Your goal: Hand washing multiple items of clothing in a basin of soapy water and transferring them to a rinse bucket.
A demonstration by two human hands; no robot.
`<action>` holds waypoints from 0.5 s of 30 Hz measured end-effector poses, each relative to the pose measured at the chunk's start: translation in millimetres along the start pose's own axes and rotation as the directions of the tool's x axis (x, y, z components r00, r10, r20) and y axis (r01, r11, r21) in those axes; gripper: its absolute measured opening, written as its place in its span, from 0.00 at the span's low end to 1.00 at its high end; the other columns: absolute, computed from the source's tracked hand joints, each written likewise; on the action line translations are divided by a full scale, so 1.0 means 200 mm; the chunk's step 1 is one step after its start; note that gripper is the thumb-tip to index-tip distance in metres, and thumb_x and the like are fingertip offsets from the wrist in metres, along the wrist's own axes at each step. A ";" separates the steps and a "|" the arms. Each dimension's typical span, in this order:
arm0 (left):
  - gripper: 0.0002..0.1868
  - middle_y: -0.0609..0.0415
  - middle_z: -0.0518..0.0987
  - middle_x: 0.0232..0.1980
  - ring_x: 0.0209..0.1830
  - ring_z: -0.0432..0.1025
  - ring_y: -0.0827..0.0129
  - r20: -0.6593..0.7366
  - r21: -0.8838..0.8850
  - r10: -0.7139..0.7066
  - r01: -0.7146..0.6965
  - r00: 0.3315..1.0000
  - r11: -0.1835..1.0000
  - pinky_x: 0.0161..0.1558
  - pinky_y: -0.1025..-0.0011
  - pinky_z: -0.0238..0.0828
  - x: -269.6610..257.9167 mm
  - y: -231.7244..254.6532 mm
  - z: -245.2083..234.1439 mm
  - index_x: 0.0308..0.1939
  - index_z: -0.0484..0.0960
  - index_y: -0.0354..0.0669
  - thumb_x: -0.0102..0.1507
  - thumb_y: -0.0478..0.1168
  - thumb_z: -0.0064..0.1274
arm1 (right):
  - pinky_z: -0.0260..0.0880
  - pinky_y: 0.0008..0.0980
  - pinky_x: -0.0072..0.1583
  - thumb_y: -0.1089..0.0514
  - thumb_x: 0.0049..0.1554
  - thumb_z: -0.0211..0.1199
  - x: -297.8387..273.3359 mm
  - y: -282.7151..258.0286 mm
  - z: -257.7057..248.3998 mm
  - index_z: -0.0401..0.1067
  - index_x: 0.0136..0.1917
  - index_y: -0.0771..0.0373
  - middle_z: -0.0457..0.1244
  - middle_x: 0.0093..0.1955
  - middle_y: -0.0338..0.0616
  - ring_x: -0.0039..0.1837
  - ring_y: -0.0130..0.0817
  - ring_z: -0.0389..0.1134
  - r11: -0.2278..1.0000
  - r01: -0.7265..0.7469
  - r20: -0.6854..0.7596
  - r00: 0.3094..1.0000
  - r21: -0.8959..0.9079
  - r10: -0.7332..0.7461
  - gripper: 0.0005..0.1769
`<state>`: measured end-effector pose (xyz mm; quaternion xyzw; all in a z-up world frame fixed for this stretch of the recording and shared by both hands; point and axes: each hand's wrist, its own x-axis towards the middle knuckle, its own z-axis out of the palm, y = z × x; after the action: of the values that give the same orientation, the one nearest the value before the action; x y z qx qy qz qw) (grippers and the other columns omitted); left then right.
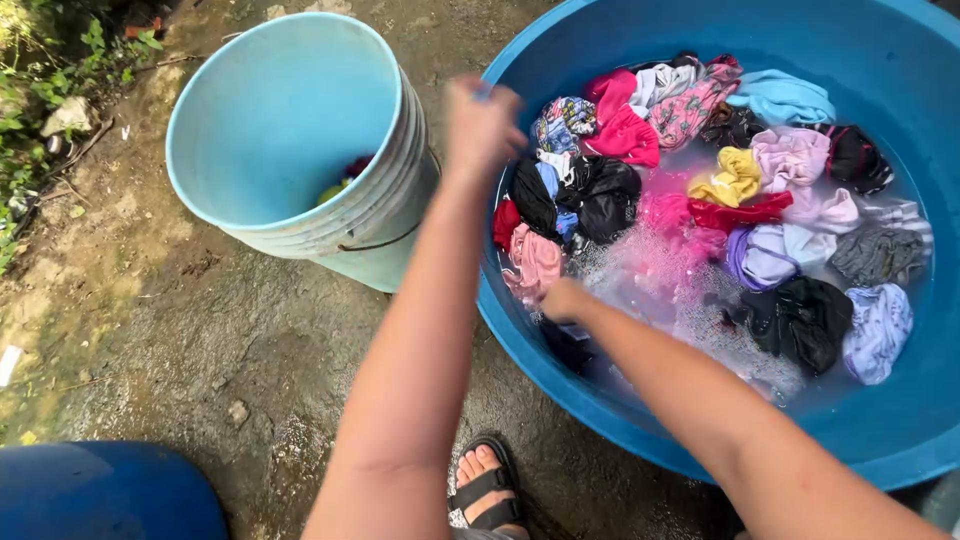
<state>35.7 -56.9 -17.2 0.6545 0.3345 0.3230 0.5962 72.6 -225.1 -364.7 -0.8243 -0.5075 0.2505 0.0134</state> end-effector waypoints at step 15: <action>0.18 0.51 0.86 0.38 0.37 0.80 0.65 0.661 0.464 -0.284 -0.081 0.695 0.882 0.40 0.66 0.78 -0.32 -0.99 0.46 0.46 0.83 0.38 0.58 0.45 0.61 | 0.72 0.38 0.43 0.63 0.57 0.63 -0.98 0.44 -1.69 0.72 0.44 0.67 0.68 0.40 0.45 0.39 0.36 0.70 0.083 0.129 -0.132 0.991 0.988 0.033 0.04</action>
<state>65.0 -147.9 -224.1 0.8288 0.1807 -0.0784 0.5237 219.7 -355.0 -14.5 -0.5940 -0.2291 0.4770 0.6059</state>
